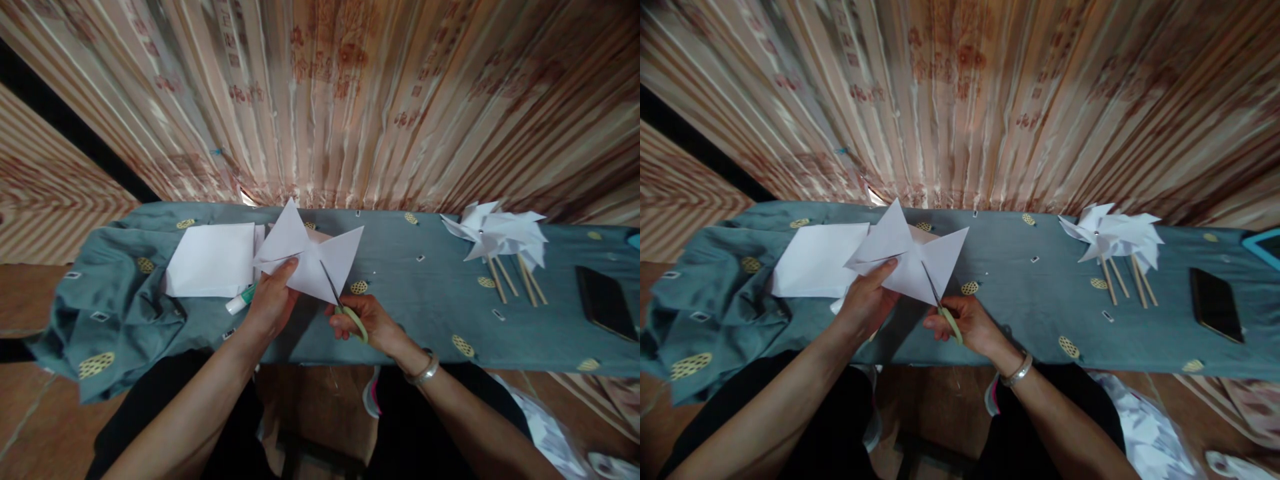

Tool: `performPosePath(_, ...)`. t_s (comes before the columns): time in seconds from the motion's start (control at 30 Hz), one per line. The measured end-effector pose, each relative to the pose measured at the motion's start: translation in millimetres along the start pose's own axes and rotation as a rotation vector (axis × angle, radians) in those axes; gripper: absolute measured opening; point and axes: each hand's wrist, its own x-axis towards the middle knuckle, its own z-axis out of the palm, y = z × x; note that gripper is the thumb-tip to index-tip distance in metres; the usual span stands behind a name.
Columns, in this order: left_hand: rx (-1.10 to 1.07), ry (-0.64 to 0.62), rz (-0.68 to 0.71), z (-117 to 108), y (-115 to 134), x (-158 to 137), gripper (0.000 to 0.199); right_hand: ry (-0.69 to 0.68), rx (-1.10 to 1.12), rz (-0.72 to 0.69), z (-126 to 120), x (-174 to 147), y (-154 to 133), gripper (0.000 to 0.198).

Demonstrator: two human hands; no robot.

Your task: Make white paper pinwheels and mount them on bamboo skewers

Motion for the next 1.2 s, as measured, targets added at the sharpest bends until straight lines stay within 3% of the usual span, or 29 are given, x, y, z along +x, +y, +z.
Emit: performPosePath(1.2, 0.014, -0.042, -0.009, 1.0, -4.0, -2.5, 0.04, 0.041, 0.033, 0.005, 1.2, 2.4, 1.2, 0.051)
